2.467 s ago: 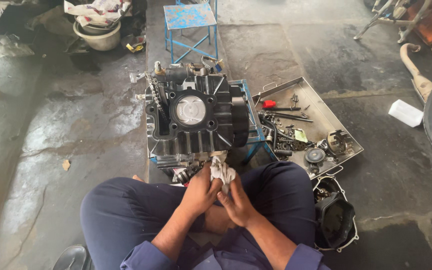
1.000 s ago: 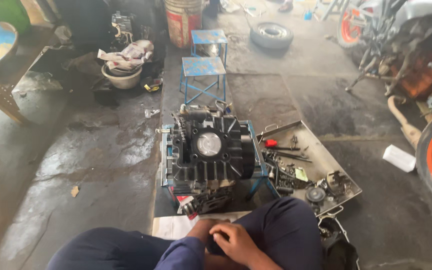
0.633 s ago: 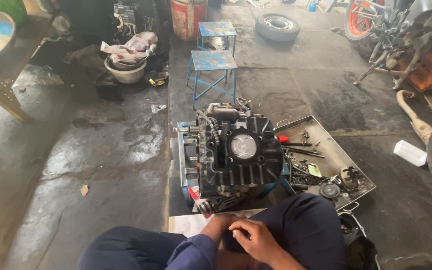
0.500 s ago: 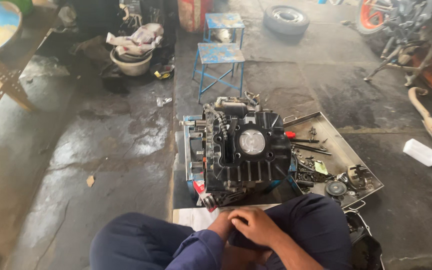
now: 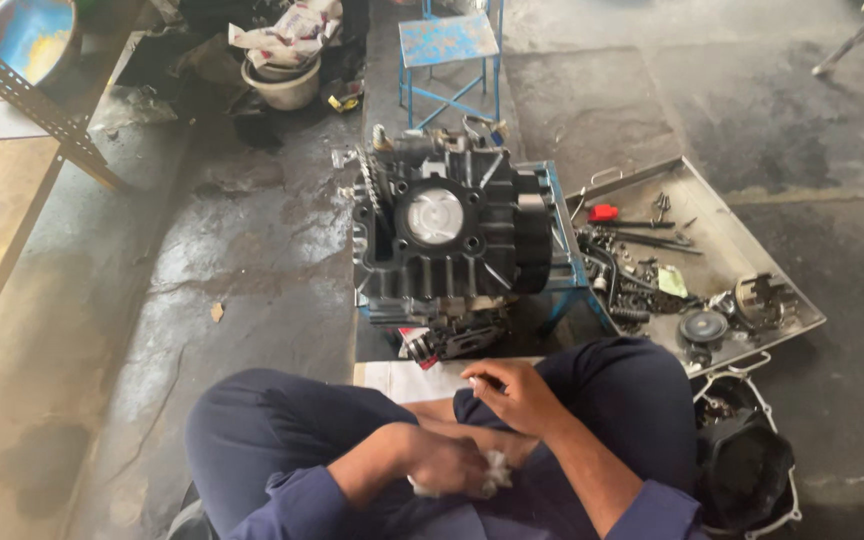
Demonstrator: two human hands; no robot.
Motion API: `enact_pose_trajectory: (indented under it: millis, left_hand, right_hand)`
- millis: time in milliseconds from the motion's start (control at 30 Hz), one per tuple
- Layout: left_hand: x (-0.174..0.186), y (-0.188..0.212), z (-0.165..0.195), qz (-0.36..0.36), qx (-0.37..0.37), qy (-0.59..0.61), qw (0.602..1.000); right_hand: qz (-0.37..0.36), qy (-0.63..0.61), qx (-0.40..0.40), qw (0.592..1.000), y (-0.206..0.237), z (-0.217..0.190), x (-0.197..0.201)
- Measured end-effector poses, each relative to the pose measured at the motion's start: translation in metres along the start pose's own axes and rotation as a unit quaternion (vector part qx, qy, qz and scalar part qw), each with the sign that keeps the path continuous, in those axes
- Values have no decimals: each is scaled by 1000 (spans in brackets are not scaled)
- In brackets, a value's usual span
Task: The person sits on the floor and works on a disassembled motorcycle engine. They wipe the engine casing with a cloth, apply sealant to a gasket, and fit the gasket onto the engine block.
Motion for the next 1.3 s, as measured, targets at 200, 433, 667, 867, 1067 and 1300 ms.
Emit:
enact_pose_trajectory:
  millis: [200,433,667,867,1067,1300]
  left_hand:
    - [-48,-24,24,3,365,-24,931]
    - [-82,-57,1,-45,389,-226,892]
    - [-2,-17,42,56,289,-79,952]
    - [50,-4,77,235,304,-7,923]
    - [22,-12,59,141,299,3,944]
    - [30,3,53,333,211,13,919]
  right_hand:
    - [1,10,17,1000,14,-12,5]
    - [-43,113,99,988,17,-16,-13]
    - [-96,129,45,986,18,-15,-14]
    - [-89,115,18,989,9,5,-15]
    - [-162,232,-44,958,12,18,-27]
    - [-164,111,-129,972,2,31,-27]
Point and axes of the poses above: each hand's wrist, its own y-axis away from the middle knuckle, its own x-axis out of the back of the hand, z = x × y, the point moved 1 cm from there along -y, towards the middle knuckle, and after that the axes turned 11 degrees about -x, right-handed, at the moved point
